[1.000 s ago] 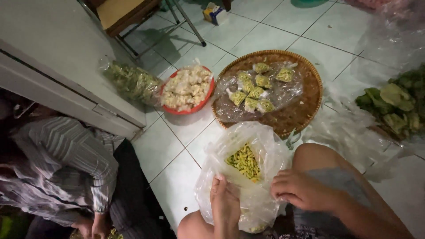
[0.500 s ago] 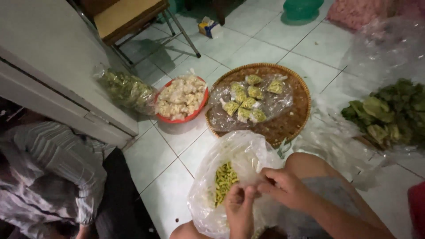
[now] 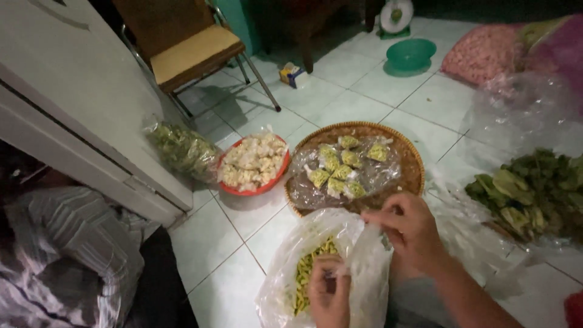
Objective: The person sits on the floor and repeatedly scoops small green items from a plastic bag, places them into small clear wrappers, folds the wrappers into bundles, and sets them on a woven tray. Another person nearby is also handling similar green items.
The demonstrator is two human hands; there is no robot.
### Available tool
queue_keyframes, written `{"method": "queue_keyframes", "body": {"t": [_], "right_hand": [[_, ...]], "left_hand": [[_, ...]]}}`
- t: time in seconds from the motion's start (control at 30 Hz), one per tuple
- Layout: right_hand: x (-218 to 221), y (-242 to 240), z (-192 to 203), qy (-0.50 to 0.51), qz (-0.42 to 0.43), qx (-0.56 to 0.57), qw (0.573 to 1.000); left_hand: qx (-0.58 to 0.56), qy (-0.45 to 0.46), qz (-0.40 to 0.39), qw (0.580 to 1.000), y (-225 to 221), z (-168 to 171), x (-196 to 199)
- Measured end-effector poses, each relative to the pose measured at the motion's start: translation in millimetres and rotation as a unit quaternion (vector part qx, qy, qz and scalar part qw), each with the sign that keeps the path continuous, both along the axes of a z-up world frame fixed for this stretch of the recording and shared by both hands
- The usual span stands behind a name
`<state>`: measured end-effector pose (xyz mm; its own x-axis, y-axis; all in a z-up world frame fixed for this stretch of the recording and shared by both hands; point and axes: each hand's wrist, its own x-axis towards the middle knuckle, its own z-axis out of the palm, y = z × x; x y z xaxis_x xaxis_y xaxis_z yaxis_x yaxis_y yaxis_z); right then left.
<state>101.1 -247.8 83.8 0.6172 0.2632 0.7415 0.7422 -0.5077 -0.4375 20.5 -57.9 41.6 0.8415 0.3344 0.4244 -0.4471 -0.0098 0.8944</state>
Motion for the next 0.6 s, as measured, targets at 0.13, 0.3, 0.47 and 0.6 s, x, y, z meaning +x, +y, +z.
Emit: {"method": "queue_keyframes", "body": {"t": [0.13,0.3,0.47,0.6], "right_hand": [[-10.3,4.4,-46.4,0.295,-0.030,0.186,0.937],[-34.8,20.8,-59.0,0.406,0.017,0.140,0.903],[-41.8,15.5,-67.1,0.261,0.064,0.094,0.959],[-38.7,15.6,-114.3,0.394,0.027,0.264,0.880]], "left_hand": [[-0.002,0.138,0.096,0.986,-19.6,-41.3,10.8],[0.077,0.069,-0.007,0.995,-28.8,-39.7,3.6],[0.066,0.103,-0.025,0.992,-26.5,-60.7,5.5],[-0.069,0.070,-0.091,0.991,-25.3,-72.5,-1.1]]}}
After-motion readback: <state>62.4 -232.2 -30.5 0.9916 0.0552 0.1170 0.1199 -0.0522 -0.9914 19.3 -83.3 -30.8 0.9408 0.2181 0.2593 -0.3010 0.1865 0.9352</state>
